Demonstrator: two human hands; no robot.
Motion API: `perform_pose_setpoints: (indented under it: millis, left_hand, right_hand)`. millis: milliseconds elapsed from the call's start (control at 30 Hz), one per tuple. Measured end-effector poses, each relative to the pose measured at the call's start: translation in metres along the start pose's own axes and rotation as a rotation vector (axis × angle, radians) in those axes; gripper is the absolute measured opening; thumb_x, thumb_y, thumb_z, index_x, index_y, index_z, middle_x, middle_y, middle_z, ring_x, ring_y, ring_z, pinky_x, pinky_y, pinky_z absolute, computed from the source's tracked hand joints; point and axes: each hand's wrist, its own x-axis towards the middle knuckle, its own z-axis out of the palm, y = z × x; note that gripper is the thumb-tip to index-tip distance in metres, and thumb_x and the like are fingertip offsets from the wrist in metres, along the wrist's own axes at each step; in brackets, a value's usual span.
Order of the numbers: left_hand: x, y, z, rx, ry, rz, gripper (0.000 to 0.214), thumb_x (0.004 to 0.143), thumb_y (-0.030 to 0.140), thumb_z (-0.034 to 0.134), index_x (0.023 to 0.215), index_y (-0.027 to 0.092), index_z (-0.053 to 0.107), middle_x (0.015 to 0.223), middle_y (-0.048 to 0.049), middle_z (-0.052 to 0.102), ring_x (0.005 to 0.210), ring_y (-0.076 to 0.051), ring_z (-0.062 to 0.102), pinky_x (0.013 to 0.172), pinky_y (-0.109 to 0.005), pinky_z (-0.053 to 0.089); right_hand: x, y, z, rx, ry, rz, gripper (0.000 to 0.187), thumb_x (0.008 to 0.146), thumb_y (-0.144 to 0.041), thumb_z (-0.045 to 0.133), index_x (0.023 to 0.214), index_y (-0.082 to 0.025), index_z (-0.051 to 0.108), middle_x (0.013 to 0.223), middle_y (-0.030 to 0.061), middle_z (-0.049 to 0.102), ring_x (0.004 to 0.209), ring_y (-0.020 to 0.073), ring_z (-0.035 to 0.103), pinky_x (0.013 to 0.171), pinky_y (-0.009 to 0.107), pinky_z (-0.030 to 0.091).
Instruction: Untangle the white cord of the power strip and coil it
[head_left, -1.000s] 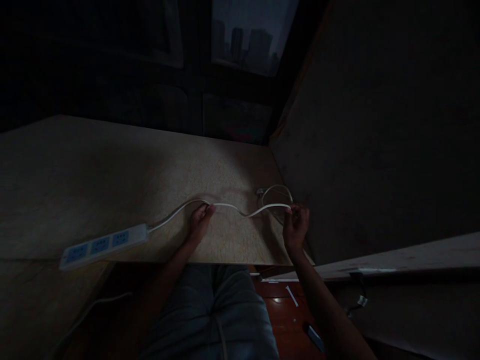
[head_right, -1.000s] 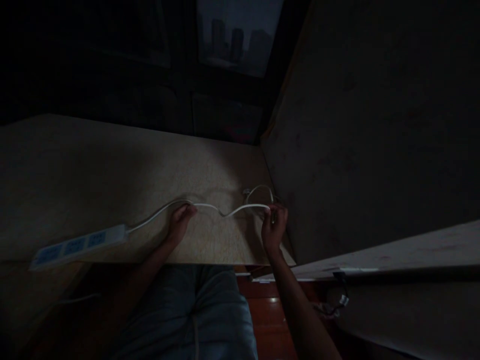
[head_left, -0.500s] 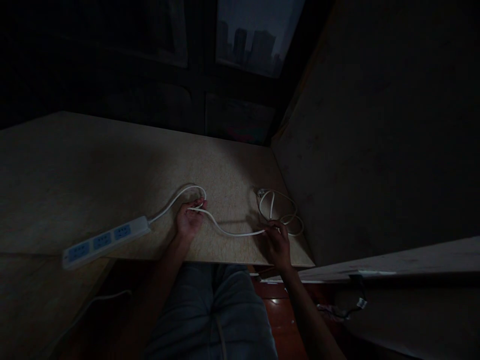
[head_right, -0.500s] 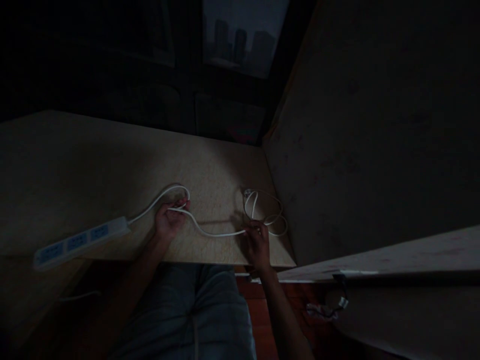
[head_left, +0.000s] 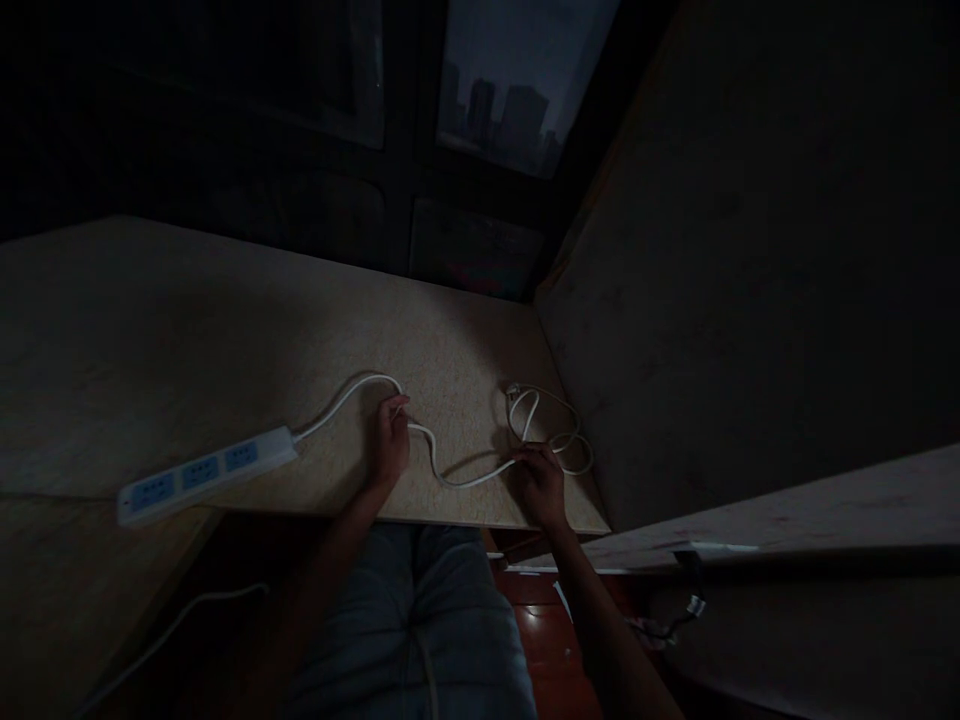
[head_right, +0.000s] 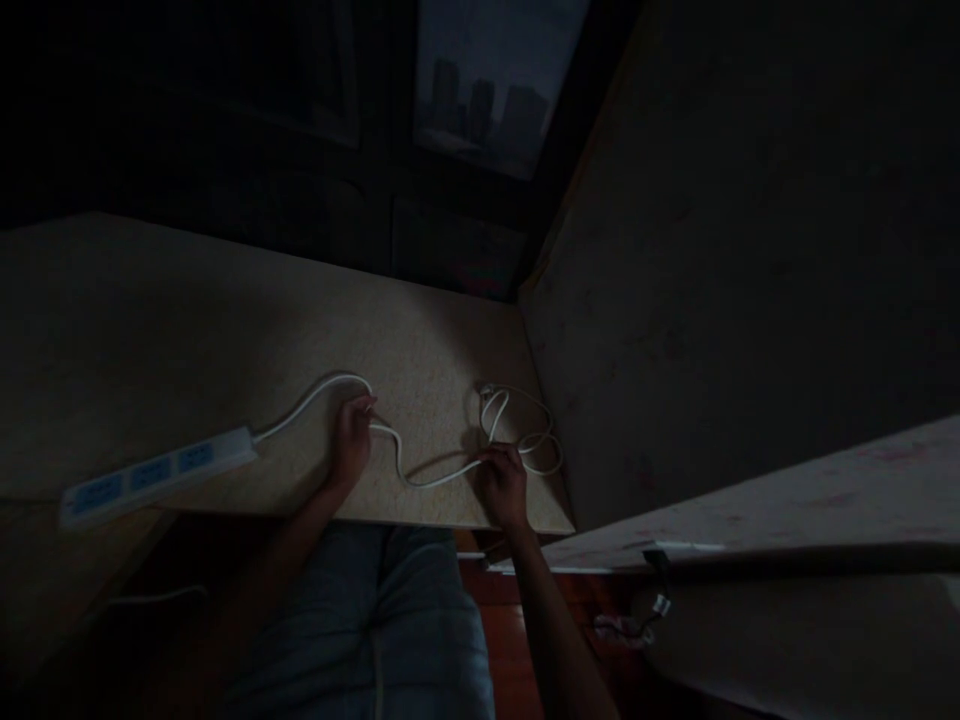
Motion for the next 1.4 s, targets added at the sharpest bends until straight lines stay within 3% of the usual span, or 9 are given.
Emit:
perform_pose_setpoints:
  millis: [167, 300, 400, 533, 733, 900, 1167, 1300, 1400]
  left_hand:
    - [-0.017, 0.012, 0.003, 0.649, -0.021, 0.385, 0.034, 0.095, 0.036, 0.041, 0.115, 0.013, 0.056, 0.111, -0.0159, 0.059, 0.11, -0.027, 0.054, 0.101, -0.046, 0.04]
    - [-0.017, 0.014, 0.001, 0.838, 0.003, 0.467, 0.039, 0.098, 0.036, 0.038, 0.122, 0.01, 0.054, 0.119, -0.0192, 0.057, 0.119, -0.032, 0.05, 0.104, -0.05, 0.035]
    - [-0.017, 0.008, 0.0, 0.821, -0.009, 0.467, 0.047, 0.098, 0.04, 0.037, 0.128, 0.007, 0.05, 0.126, -0.0221, 0.056, 0.123, -0.033, 0.05, 0.104, -0.05, 0.037]
    - [-0.021, -0.001, -0.006, 0.744, -0.071, 0.354, 0.051, 0.098, 0.044, 0.036, 0.132, 0.008, 0.048, 0.124, -0.0217, 0.058, 0.117, -0.03, 0.056, 0.101, -0.048, 0.043]
    - [-0.031, -0.007, -0.027, 0.673, -0.182, 0.342, 0.043, 0.095, 0.028, 0.035, 0.131, 0.009, 0.05, 0.128, -0.0186, 0.057, 0.122, -0.026, 0.053, 0.107, -0.045, 0.041]
    - [-0.044, -0.006, -0.041, 0.689, -0.171, 0.357, 0.042, 0.09, 0.018, 0.037, 0.128, 0.01, 0.054, 0.125, -0.0171, 0.059, 0.12, -0.025, 0.054, 0.106, -0.045, 0.041]
    - [-0.05, 0.005, -0.046, 0.637, -0.118, 0.366, 0.041, 0.083, 0.005, 0.037, 0.115, 0.016, 0.06, 0.12, -0.0123, 0.059, 0.118, -0.022, 0.053, 0.105, -0.044, 0.042]
    - [-0.048, 0.008, -0.045, 0.621, -0.101, 0.36, 0.028, 0.092, 0.018, 0.041, 0.109, 0.016, 0.062, 0.115, -0.0123, 0.061, 0.113, -0.023, 0.056, 0.102, -0.044, 0.045]
    - [-0.049, 0.01, -0.044, 0.611, -0.093, 0.309, 0.036, 0.098, 0.033, 0.039, 0.122, 0.014, 0.058, 0.125, -0.0151, 0.06, 0.12, -0.025, 0.055, 0.106, -0.045, 0.043]
  right_hand:
    - [0.001, -0.002, 0.003, -0.032, 0.008, -0.024, 0.027, 0.075, -0.007, 0.047, 0.088, -0.017, 0.068, 0.097, 0.0091, 0.058, 0.095, 0.0202, 0.056, 0.083, 0.034, 0.046]
    - [0.001, -0.002, 0.005, -0.069, 0.006, -0.026, 0.024, 0.076, -0.007, 0.048, 0.087, -0.017, 0.067, 0.095, 0.0095, 0.059, 0.094, 0.0205, 0.056, 0.082, 0.034, 0.046]
    - [0.0, -0.001, 0.005, -0.08, -0.006, -0.03, 0.025, 0.075, -0.007, 0.048, 0.087, -0.017, 0.067, 0.096, 0.0096, 0.059, 0.095, 0.0207, 0.055, 0.084, 0.035, 0.046]
    - [-0.001, 0.002, 0.005, -0.08, -0.025, -0.036, 0.027, 0.074, -0.008, 0.048, 0.089, -0.017, 0.068, 0.097, 0.0098, 0.058, 0.096, 0.0213, 0.055, 0.085, 0.036, 0.046]
    - [-0.002, 0.005, 0.005, -0.073, -0.022, -0.044, 0.022, 0.076, -0.012, 0.05, 0.086, -0.017, 0.068, 0.095, 0.0095, 0.059, 0.092, 0.022, 0.055, 0.083, 0.038, 0.046]
    - [-0.004, 0.013, 0.004, -0.077, -0.023, -0.074, 0.019, 0.077, -0.014, 0.052, 0.085, -0.017, 0.068, 0.093, 0.0088, 0.06, 0.089, 0.0219, 0.057, 0.08, 0.037, 0.047]
    - [-0.005, 0.012, 0.004, -0.076, -0.029, -0.044, 0.019, 0.078, -0.015, 0.052, 0.086, -0.017, 0.069, 0.095, 0.0099, 0.06, 0.092, 0.0225, 0.057, 0.082, 0.038, 0.047]
    - [-0.005, 0.007, 0.005, -0.089, -0.027, -0.021, 0.021, 0.077, -0.013, 0.05, 0.086, -0.017, 0.068, 0.095, 0.0096, 0.06, 0.093, 0.022, 0.056, 0.083, 0.037, 0.047]
    - [-0.005, 0.005, 0.006, -0.096, -0.026, -0.001, 0.023, 0.075, -0.01, 0.049, 0.086, -0.017, 0.068, 0.096, 0.0097, 0.059, 0.093, 0.0217, 0.056, 0.083, 0.037, 0.047]
